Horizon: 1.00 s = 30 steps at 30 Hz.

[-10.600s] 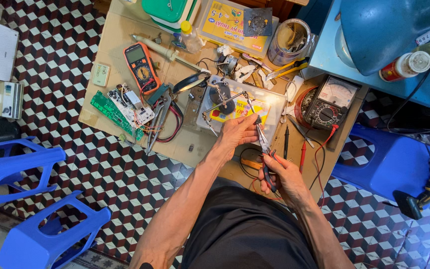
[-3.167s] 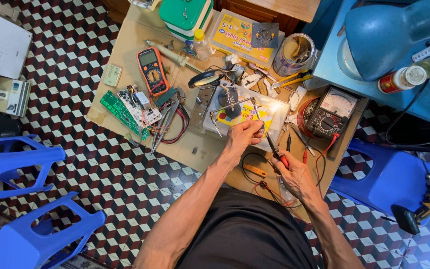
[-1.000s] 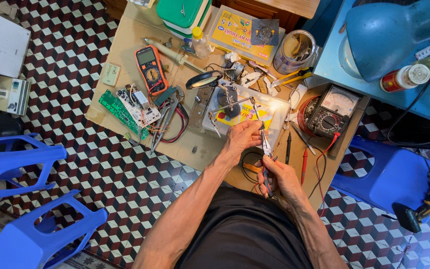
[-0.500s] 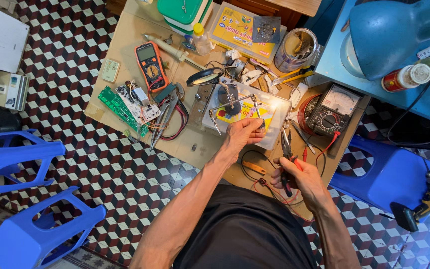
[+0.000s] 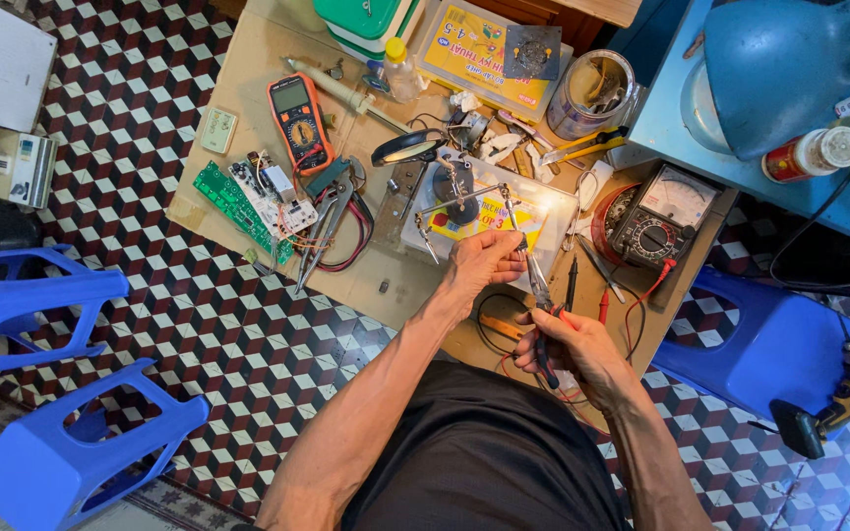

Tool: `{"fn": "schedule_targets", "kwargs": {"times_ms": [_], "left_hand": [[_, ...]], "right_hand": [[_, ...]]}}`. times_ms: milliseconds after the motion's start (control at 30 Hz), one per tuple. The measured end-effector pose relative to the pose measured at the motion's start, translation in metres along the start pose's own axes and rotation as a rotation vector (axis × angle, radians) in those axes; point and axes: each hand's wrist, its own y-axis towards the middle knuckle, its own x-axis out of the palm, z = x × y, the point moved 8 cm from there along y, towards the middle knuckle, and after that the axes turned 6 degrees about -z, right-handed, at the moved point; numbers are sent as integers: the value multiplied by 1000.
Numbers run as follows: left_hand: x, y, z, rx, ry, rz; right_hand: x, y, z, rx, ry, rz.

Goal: The person uses pliers to strip and trim wires on a small electronic component, then uses a multimeter to test the component. The person handles the component and wires repeatedly, adjusting connections and measuring electrical values.

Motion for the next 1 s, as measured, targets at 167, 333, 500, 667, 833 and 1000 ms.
{"fn": "schedule_targets", "kwargs": {"times_ms": [167,333,500,667,833,1000], "left_hand": [[-2,-2,1,0,38,19],[0,-2,1,-3,6,11],[-1,0,0,-14,10,14],[-1,2,-1,-47,41,12],[0,7,-2,-53,84,0],[-5,10,-4,-41,81,3]], "right_hand": [[-1,5,5,27,4,19],[-4,7,6,36,62,2],[-3,8,3,3,42,-24],[5,7,-3,-39,83,-101],[4,4,-1,-18,150,-94],[8,5,3,-29,212,-113]]}}
